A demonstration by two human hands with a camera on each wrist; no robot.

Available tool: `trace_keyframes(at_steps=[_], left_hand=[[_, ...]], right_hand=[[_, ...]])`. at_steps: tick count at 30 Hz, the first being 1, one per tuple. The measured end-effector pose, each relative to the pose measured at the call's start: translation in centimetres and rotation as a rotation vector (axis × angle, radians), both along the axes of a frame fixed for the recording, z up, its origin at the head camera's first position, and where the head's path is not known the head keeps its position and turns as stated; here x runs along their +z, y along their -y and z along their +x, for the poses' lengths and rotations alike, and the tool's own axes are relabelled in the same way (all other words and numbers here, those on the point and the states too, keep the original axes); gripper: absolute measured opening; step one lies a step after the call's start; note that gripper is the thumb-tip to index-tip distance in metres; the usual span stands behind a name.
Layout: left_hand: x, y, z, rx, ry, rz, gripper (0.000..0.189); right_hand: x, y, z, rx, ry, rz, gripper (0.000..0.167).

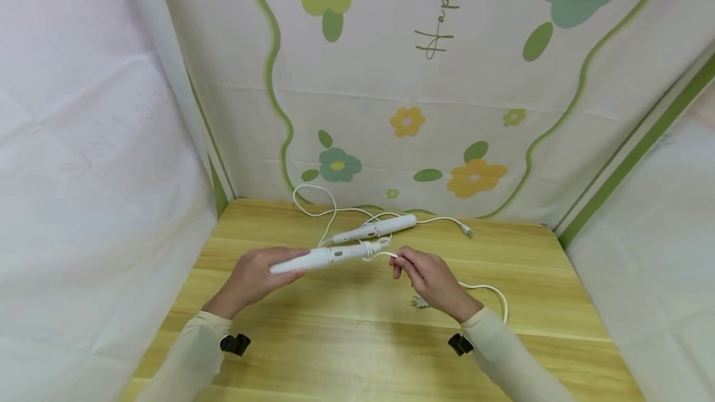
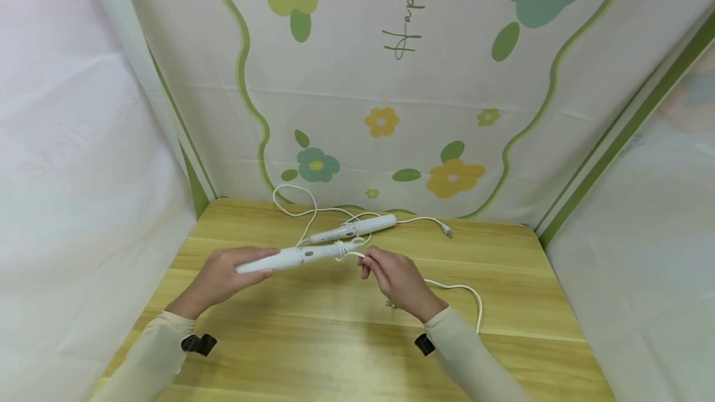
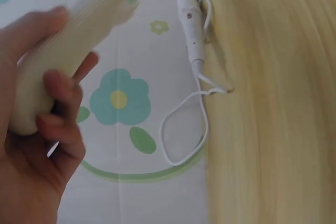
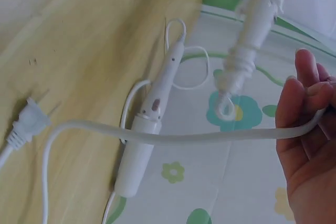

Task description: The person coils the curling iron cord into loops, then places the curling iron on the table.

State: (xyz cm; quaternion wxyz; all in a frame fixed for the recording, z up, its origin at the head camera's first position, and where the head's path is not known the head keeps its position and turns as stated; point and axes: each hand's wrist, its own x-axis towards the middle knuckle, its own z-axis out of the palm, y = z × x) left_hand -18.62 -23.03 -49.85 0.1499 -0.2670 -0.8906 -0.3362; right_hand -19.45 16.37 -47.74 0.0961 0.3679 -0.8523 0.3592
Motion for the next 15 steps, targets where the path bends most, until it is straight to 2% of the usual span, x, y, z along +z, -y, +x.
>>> trace_keyframes(at_steps=[2,5,7,9,12,15], left_hand=[[0.3,0.3,0.0,-0.06,0.096,-0.01,0.04],[0.7,0.7,0.1,-0.171,0.29,0.034,0.039],[0.8,1.1,0.1,-0.223,0.436,0.068,0.039],[0.8,1.4,0.2,-0.258,0.549,0.1,0.04],[0.9,1.6,0.3,-0.275,0.627,0.117,0.039],[1.0,1.3,0.1,-0.299,0.648,0.118,0.039]], right_hand=[[0.1,-0.2,-0.5,-0.002,-0.04,0.007,0.022],[-0.1,-0.3,-1.1,0.007,-0.063,-0.005,0.022],[-0.2,-0.3,-1.4,0.02,-0.071,-0.017,0.023],[-0.3,-0.2,-1.6,0.031,-0.053,-0.019,0.023],[-0.2,0.0,-1.8,0.045,-0.031,-0.009,0.022],[0.2,0.3,-2.0,0.063,-0.022,0.005,0.021]])
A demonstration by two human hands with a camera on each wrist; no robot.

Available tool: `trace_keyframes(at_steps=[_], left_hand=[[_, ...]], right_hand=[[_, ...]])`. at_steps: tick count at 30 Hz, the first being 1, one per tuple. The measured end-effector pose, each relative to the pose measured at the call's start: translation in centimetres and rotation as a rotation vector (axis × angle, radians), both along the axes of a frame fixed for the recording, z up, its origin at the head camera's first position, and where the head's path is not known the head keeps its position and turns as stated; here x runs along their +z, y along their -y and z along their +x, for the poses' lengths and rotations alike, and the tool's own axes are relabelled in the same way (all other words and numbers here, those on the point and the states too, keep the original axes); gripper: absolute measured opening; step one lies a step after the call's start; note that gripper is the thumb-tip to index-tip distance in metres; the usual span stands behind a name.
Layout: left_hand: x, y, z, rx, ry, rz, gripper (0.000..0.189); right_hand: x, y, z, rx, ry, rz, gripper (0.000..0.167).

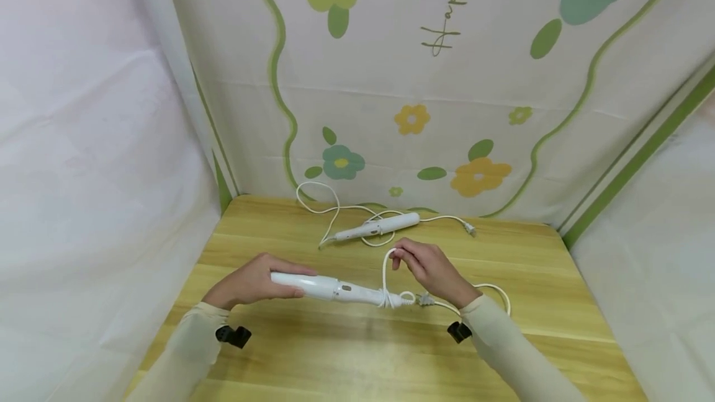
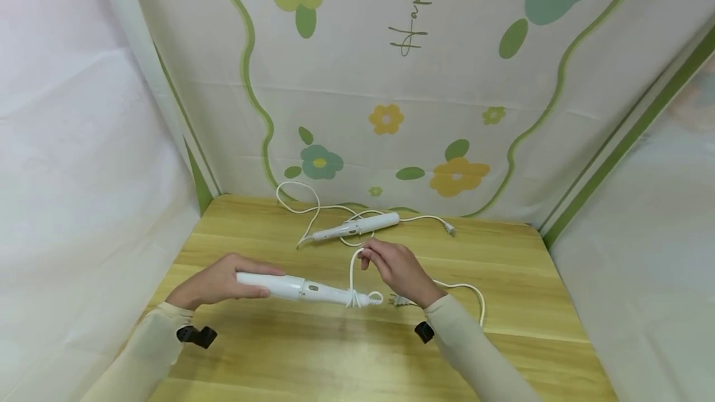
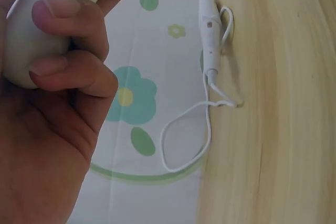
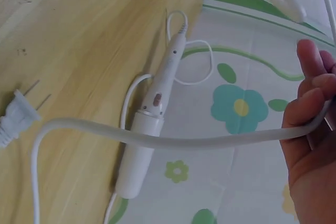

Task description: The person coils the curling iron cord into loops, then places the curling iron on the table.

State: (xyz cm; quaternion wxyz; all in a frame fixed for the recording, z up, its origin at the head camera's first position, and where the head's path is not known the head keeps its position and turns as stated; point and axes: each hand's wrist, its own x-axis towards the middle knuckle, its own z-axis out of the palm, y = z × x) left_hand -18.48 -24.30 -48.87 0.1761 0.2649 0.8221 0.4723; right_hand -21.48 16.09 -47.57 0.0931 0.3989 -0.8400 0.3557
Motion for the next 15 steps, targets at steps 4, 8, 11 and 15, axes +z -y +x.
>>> trace_keyframes(at_steps=[4,8,11,15], left_hand=[[0.3,-0.8,-0.2,-0.051,0.028,0.032,0.039],[0.5,-1.0,-0.1,-0.094,0.057,0.138,0.039],[0.6,-0.7,0.0,-0.096,0.049,0.227,0.038],[0.3,-0.3,0.1,-0.064,0.008,0.321,0.04]], right_hand=[[0.9,0.6,-0.2,0.032,-0.026,0.047,0.019],[1.1,1.0,-0.4,0.047,0.007,0.063,0.021],[0.5,1.0,-0.4,0.042,0.073,0.05,0.024],[-0.6,1.2,-0.1,0.053,0.106,0.044,0.022]])
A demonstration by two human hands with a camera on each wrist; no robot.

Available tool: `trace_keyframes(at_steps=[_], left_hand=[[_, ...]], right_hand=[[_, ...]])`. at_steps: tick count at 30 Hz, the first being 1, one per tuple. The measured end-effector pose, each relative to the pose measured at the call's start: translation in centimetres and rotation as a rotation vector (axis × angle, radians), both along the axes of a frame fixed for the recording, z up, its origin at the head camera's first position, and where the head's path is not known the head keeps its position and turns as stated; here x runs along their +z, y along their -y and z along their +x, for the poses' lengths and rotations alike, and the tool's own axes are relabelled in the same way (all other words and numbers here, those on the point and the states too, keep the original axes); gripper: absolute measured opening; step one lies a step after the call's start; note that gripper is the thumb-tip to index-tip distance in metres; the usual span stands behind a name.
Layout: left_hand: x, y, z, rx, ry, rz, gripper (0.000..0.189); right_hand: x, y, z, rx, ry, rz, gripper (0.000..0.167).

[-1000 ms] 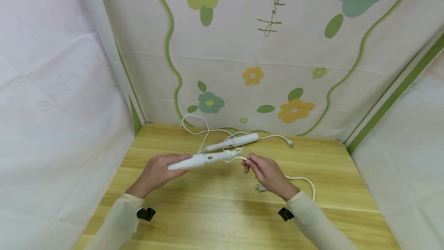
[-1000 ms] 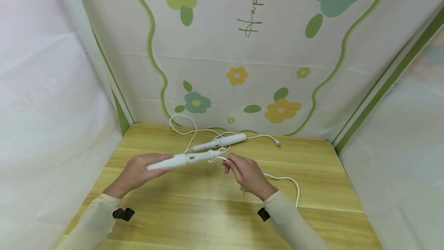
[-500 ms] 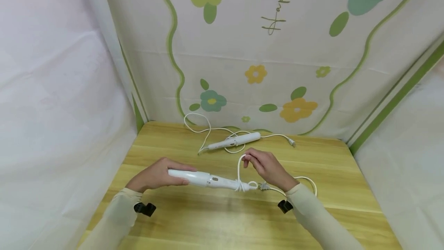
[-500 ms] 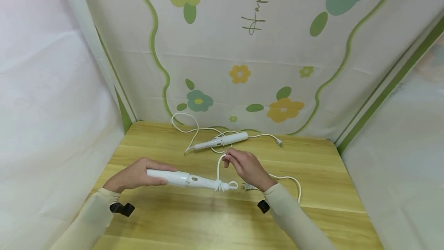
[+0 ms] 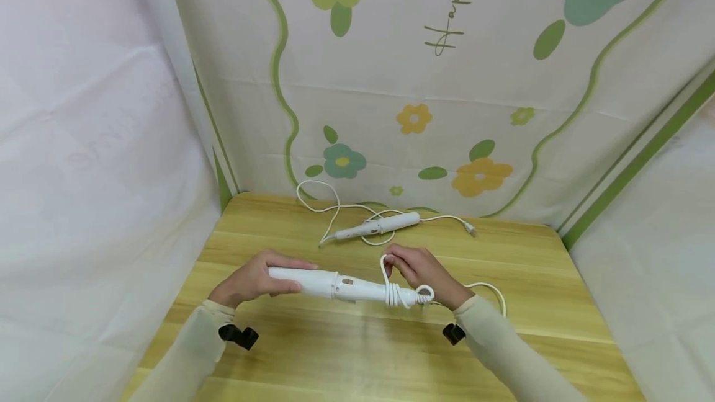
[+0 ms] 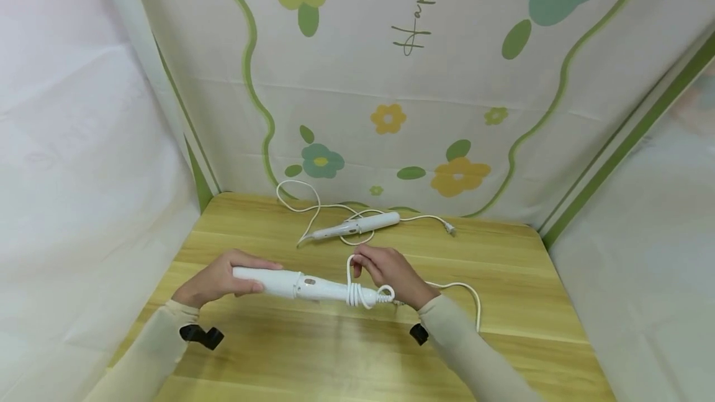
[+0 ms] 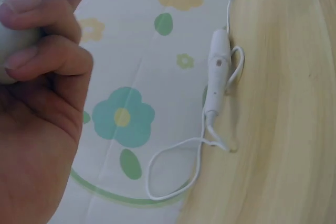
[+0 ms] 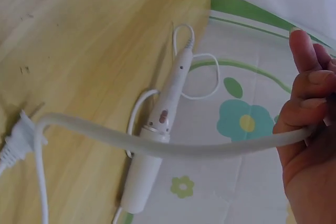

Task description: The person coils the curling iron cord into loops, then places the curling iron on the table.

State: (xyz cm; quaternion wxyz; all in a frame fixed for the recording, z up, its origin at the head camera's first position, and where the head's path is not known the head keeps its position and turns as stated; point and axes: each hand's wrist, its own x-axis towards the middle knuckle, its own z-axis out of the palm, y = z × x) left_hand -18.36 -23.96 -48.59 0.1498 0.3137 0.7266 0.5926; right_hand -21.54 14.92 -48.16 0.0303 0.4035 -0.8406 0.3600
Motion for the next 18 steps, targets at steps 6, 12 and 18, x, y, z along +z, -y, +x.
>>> trace_keyframes(at_steps=[6,12,18], left_hand=[[-0.7,0.2,0.0,0.133,-0.025,0.122,0.046],[-1.2,-0.2,0.0,0.299,-0.076,0.133,0.04],[-1.6,-1.2,-0.1,0.394,-0.145,0.121,0.04]], right_hand=[[-1.0,0.4,1.0,0.003,-0.015,0.01,0.018],[-0.6,1.1,1.9,-0.001,0.042,0.084,0.028],[-0.2,1.4,2.3,0.016,0.119,0.014,0.027]])
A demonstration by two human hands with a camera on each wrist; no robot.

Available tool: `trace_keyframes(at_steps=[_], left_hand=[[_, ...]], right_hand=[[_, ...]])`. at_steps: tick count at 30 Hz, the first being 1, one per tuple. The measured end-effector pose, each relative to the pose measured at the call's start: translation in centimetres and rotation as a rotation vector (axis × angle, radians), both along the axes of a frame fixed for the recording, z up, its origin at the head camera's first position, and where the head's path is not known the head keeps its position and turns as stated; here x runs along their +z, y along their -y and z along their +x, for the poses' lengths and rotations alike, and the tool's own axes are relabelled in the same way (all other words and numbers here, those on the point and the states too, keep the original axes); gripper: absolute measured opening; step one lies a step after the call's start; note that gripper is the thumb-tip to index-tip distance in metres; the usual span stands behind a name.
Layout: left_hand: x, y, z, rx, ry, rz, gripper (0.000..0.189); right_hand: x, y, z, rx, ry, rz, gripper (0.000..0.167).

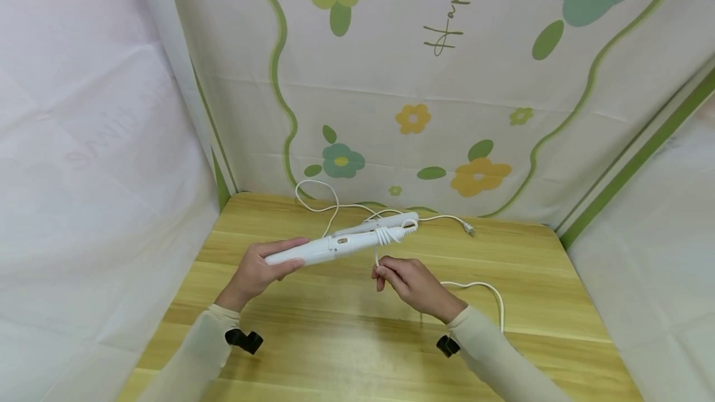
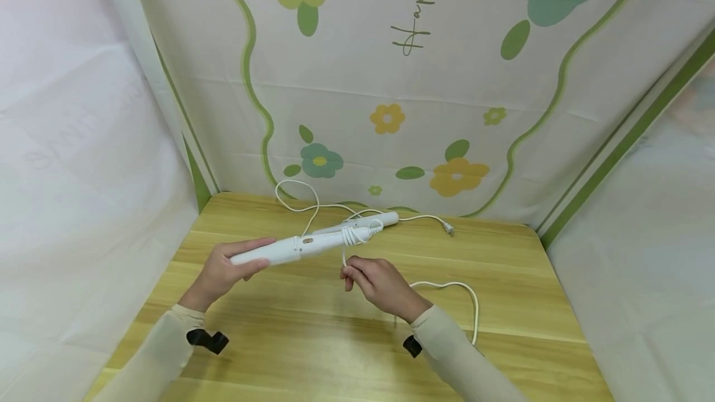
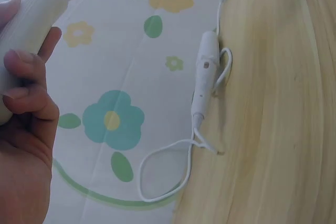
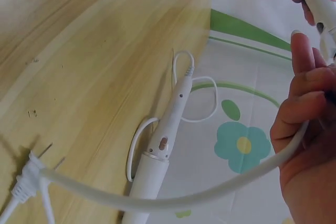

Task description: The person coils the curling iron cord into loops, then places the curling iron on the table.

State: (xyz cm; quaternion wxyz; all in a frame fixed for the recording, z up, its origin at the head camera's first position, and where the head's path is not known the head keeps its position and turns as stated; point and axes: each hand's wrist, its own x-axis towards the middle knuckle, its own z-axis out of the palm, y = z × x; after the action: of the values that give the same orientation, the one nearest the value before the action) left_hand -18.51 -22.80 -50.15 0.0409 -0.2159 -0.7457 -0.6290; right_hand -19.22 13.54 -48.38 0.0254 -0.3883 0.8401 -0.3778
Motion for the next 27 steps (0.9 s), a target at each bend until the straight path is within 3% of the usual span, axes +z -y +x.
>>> trace_keyframes(at_steps=[6,8,18,21,27], left_hand=[[-0.2,-1.1,0.0,0.014,-0.177,-0.046,0.044],[-0.2,-1.3,0.1,0.029,-0.24,-0.082,0.045],[-0.1,-1.8,-0.2,0.115,-0.532,-0.214,0.057],[0.1,-1.9,-0.4,0.154,-0.577,-0.23,0.06],[0.4,-1.5,-0.7,0.223,-0.599,-0.223,0.06]], right_hand=[[-0.5,-0.4,0.2,0.002,0.232,-0.109,0.029],[-0.7,-0.5,0.3,-0.012,0.271,-0.134,0.03],[-0.9,-0.8,0.3,-0.083,0.306,-0.22,0.031],[-1.0,-0.9,0.4,-0.097,0.301,-0.222,0.032],[-1.5,-1.2,0.4,-0.112,0.304,-0.214,0.031]])
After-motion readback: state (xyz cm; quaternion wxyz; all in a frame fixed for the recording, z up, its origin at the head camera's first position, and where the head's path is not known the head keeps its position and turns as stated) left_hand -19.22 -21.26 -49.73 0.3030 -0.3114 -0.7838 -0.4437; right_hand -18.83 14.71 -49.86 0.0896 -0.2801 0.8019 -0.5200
